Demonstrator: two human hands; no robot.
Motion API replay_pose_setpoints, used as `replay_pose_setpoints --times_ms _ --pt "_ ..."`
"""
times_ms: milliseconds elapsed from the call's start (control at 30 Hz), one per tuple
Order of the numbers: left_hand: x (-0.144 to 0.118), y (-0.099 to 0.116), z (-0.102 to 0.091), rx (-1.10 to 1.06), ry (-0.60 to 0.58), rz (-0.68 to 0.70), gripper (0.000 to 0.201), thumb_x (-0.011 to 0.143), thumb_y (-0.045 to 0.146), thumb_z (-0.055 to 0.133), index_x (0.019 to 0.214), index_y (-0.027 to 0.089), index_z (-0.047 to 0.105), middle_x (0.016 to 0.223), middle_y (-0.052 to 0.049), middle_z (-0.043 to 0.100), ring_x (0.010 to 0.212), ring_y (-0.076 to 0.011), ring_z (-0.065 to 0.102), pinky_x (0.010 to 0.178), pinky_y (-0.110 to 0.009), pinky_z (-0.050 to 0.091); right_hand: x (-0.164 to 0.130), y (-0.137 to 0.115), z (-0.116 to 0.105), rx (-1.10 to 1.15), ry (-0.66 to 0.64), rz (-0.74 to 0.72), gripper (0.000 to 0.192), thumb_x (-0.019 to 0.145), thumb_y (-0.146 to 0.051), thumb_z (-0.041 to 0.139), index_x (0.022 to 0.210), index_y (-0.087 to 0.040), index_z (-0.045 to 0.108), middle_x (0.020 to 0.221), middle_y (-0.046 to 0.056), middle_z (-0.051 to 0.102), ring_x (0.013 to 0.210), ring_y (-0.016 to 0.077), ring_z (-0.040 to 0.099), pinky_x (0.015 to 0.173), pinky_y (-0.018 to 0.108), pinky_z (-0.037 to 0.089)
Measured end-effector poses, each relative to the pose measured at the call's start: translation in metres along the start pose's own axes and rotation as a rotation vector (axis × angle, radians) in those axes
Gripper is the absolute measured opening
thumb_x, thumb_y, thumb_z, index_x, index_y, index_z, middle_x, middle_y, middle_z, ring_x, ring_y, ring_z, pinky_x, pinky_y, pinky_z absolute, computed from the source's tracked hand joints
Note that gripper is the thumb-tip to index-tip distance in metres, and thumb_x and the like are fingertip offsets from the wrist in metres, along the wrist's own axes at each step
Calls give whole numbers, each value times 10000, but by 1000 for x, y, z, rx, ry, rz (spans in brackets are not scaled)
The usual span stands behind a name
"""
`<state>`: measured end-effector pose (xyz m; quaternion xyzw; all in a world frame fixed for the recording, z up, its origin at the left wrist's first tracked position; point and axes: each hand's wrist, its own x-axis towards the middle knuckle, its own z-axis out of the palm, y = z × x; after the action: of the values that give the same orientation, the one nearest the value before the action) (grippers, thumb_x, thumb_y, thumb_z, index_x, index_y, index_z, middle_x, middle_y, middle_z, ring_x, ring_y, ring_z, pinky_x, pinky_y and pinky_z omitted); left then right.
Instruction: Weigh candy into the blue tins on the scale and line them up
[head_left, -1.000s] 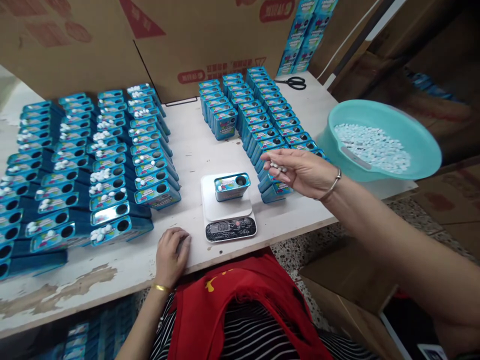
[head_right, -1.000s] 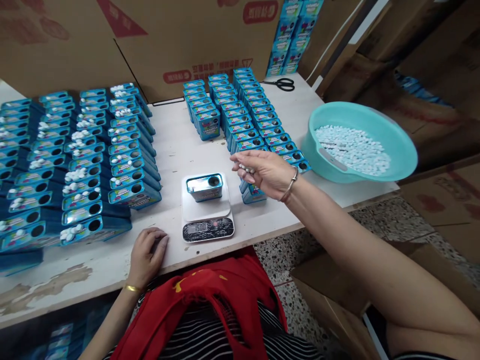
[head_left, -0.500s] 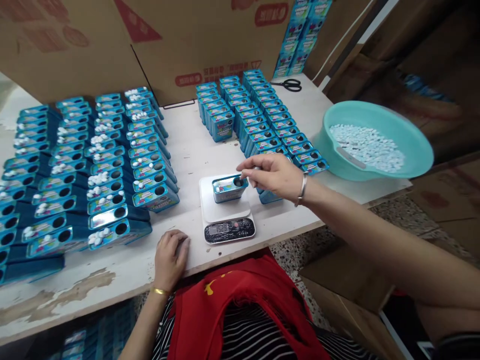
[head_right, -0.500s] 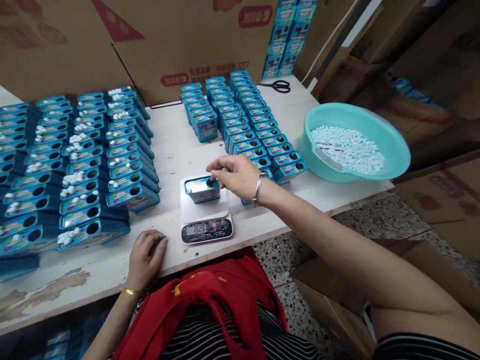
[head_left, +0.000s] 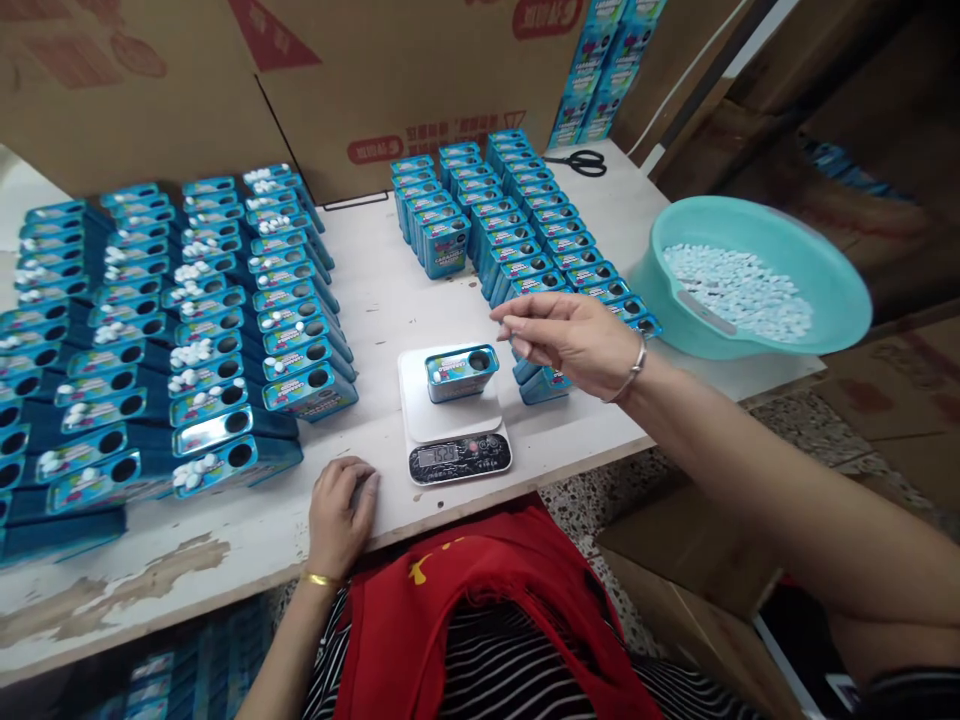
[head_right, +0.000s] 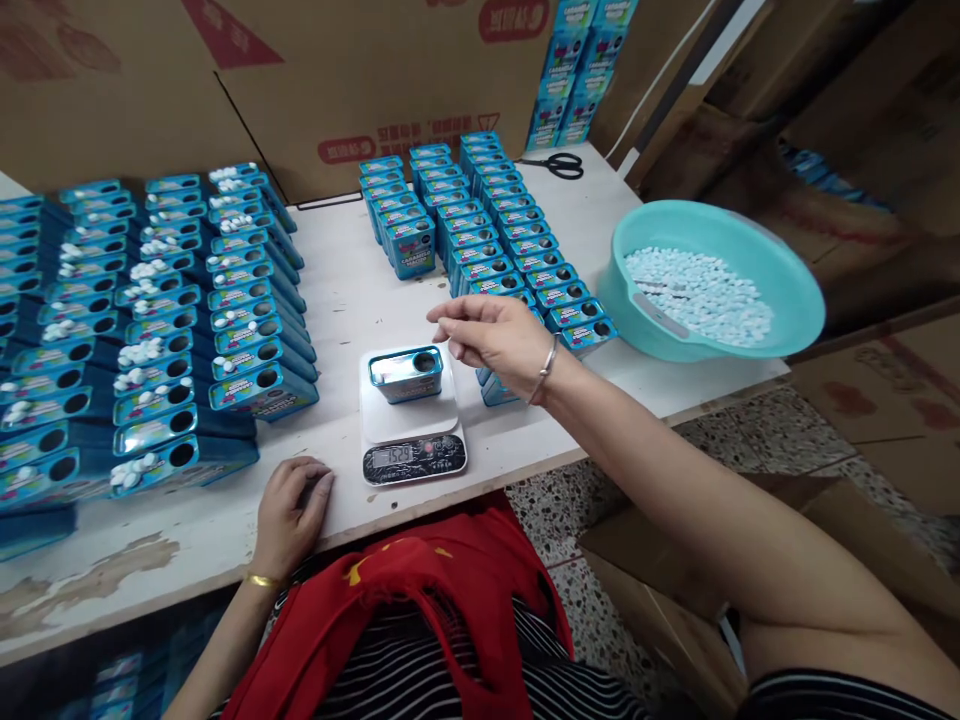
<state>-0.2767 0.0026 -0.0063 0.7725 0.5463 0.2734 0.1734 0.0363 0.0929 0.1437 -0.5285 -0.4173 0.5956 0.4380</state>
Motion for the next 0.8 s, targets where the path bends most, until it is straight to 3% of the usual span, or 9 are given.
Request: replay_pose_setpoints --times_ms 233,400,633,733,800 --pt "0 0 -1 -7 -4 -3 80 873 241 503 877 190 564 905 -43 555 900 -177 530 813 -336 437 -13 0 -23 137 54 108 184 746 -106 636 928 -135 641 785 25 624 552 43 482 437 165 348" --pt "2 1 -1 -14 -5 -7 83 871 244 503 877 193 567 899 -43 552 906 -180 531 822 -339 436 -30 10 -23 135 53 123 218 709 -169 697 923 -150 656 815 32 637 568 50 483 457 182 364" --pt "-1 3 -1 -7 -5 -17 81 867 248 507 856 194 566 894 -43 553 908 -183 535 836 -345 438 -59 57 -15 275 78 268 292 614 -234 774 872 -139 673 802 53 668 529 44 466 434 191 305" --pt "6 14 -5 -46 51 -9 97 864 251 525 930 190 560 920 -49 551 901 -177 538 814 -330 455 -67 79 -12 282 129 267 335 591 -290 793 855 -127 667 751 42 659 495 35 445 414 185 261" --pt "21 29 -9 -61 116 33 231 846 272 565 1060 189 538 988 -65 546 913 -179 537 801 -324 466 -71 92 -9 284 151 259 377 578 -336 798 857 -121 664 725 34 654 471 30 432 407 182 237"
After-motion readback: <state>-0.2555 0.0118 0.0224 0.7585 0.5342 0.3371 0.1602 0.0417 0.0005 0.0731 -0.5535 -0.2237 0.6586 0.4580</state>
